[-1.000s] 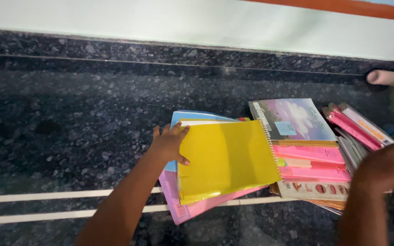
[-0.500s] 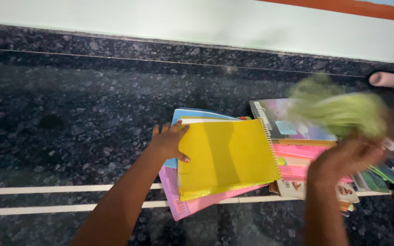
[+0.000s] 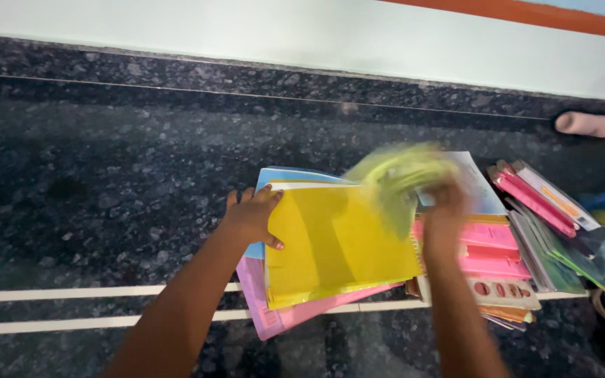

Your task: The person wipes the covers of several spiral-bound notebooks and books with a yellow cloth. They handle the items one by one, wiping the front and back covers, and then place them upright on a shelf.

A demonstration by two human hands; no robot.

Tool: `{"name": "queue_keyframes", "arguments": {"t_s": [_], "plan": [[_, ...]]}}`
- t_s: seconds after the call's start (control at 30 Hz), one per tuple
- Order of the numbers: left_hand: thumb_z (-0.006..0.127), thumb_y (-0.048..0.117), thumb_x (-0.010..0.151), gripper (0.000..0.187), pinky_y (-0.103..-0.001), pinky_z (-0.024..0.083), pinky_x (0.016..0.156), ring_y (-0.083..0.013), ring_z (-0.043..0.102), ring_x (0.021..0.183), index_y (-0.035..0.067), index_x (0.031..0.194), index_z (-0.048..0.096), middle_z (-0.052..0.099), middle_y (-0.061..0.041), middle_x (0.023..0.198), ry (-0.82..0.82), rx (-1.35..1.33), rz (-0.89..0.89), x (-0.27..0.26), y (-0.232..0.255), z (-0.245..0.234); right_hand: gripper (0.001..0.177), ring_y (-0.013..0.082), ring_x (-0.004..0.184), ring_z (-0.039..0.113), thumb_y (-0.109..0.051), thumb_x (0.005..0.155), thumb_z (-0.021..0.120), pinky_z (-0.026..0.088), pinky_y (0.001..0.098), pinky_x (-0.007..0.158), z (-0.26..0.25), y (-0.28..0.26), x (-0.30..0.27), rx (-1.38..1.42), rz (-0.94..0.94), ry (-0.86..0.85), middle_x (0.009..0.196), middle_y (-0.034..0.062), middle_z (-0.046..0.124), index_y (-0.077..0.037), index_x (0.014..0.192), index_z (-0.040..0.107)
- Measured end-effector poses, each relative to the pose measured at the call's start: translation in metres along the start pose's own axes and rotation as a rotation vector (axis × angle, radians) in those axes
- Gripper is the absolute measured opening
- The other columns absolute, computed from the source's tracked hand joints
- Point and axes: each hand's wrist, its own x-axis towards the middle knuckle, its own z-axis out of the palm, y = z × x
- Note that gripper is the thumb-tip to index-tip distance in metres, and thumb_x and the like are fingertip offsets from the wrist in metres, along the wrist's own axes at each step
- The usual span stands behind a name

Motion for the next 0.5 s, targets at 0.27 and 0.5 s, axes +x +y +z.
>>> {"name": "queue_keyframes", "arguments": {"t_s": [0.27,0.5], "plan": [[0.095,0.062,0.051,0.136,-0.072,0.009,0.118,-0.0382,0.019,0.153,0.028,0.161,0.024,0.02,-0.007,0.169,-0.065,0.027,-0.026,-0.002,0.008,-0.018,0.046,0.0415,0.144,0.047,-0.017,0.12,0.044,0.041,0.0534,0.121,-0.064,-0.029,0.038,-0.879,-0.432,0.14,0.158,0.0275,0.042,-0.005,0.164,0.038],[0.075,0.059,0.082,0.087,-0.071,0.007,0.12,-0.036,0.029,0.15,0.02,0.153,0.043,0.042,-0.009,0.156,0.027,0.033,-0.168,0.012,0.043,-0.02,0.037,0.0391,0.115,0.06,-0.015,0.099,0.051,0.048,0.0487,0.097,-0.123,-0.016,0.038,-1.054,0.124,-0.696,0.129,0.0234,0.063,-0.004,0.132,0.062]]}}
